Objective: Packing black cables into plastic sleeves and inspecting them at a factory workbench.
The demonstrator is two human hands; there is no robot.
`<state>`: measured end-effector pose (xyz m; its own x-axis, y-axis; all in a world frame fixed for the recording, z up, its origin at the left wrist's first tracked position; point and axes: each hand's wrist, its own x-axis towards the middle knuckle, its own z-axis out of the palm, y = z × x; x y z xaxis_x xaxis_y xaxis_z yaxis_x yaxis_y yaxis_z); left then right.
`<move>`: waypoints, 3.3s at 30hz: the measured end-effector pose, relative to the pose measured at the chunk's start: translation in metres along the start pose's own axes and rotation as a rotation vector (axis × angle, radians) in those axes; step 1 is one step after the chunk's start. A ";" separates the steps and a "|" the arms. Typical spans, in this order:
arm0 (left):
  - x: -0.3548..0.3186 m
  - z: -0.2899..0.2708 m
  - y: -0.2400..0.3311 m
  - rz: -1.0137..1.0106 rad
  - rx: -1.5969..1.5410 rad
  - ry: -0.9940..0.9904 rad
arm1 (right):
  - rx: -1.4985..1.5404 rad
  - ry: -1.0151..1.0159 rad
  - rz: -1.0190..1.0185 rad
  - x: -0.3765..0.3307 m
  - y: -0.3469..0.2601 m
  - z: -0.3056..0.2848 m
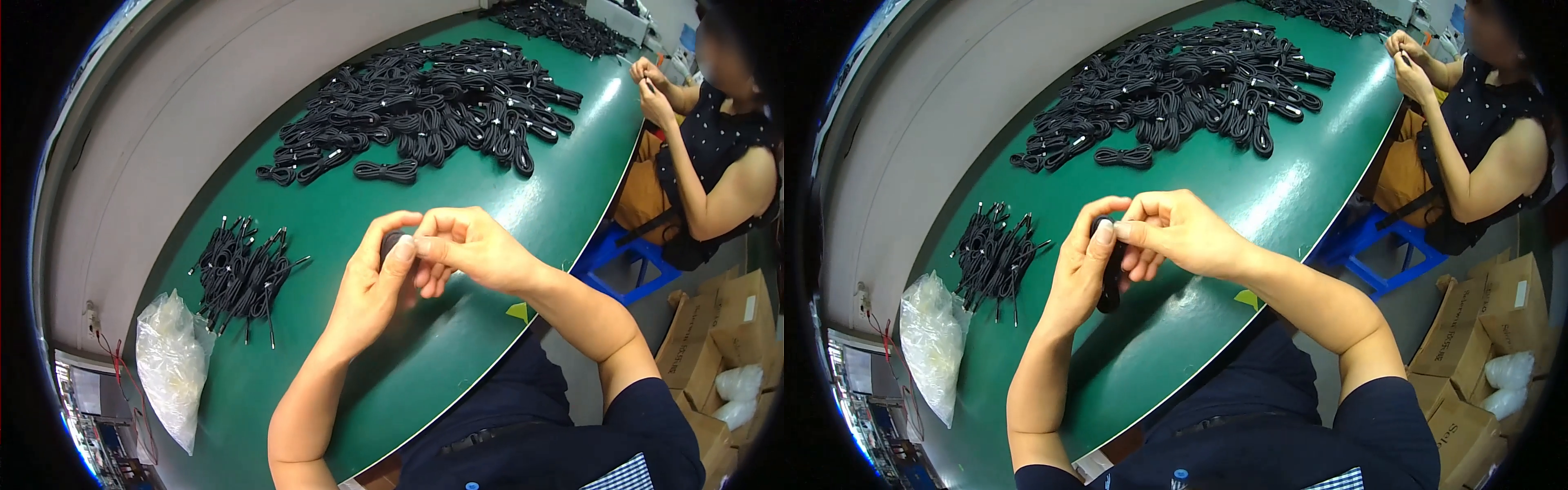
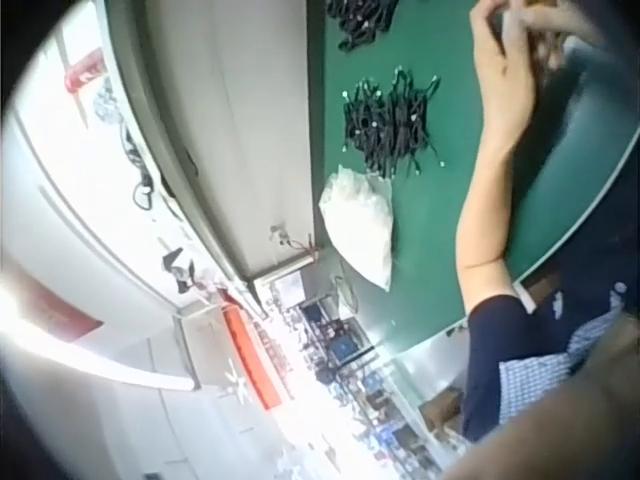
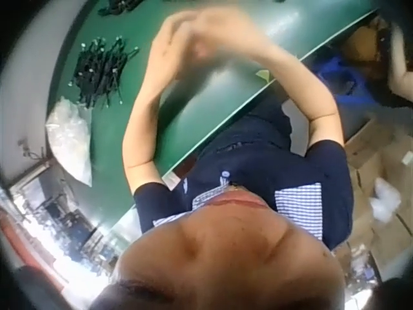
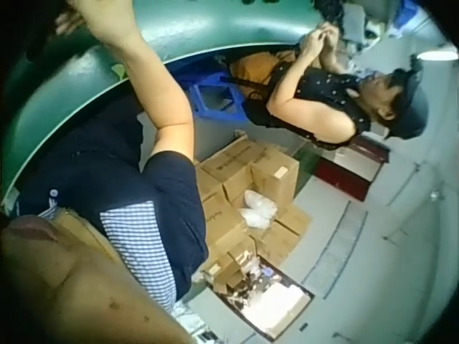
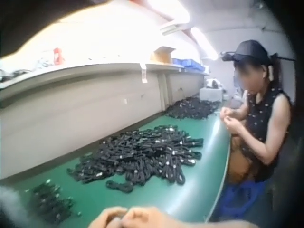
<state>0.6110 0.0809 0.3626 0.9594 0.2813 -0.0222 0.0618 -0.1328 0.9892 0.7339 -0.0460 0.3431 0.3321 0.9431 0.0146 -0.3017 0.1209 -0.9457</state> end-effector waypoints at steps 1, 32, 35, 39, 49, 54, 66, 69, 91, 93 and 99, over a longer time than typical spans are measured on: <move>0.000 0.001 -0.004 0.003 -0.007 0.004 | -0.007 -0.002 0.005 -0.002 0.001 -0.001; -0.038 -0.020 0.003 -0.224 -0.073 -0.326 | -0.265 -0.020 -0.066 -0.039 0.012 0.024; -0.042 -0.023 0.002 -0.247 -0.119 -0.299 | -0.314 0.020 -0.110 -0.039 0.005 0.027; -0.039 -0.022 0.019 -0.170 0.056 -0.335 | -0.371 0.048 -0.150 -0.044 0.006 0.021; -0.040 -0.028 0.014 -0.081 0.136 -0.271 | -0.229 0.202 -0.252 -0.031 -0.011 0.014; -0.041 -0.028 0.011 -0.009 0.065 -0.213 | -0.267 0.154 -0.262 -0.022 -0.021 0.017; -0.036 -0.031 -0.009 0.201 -0.077 -0.093 | -0.372 0.013 -0.463 -0.004 0.000 0.043; -0.043 -0.057 0.002 0.192 0.404 -0.005 | -0.330 -0.140 -0.120 0.038 -0.017 0.026; -0.005 -0.102 -0.058 0.352 0.786 0.542 | -1.739 -0.283 -0.781 0.168 0.037 0.001; 0.003 -0.103 -0.060 0.127 0.386 0.464 | -1.680 -0.370 -0.882 0.138 0.036 0.012; 0.009 -0.070 -0.048 -0.200 -0.139 -0.011 | -1.405 -0.213 -0.871 0.078 0.018 0.018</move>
<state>0.5969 0.1562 0.3256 0.9347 0.2785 -0.2206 0.2133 0.0569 0.9753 0.7379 0.0353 0.3333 -0.1974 0.7842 0.5882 0.9199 0.3556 -0.1654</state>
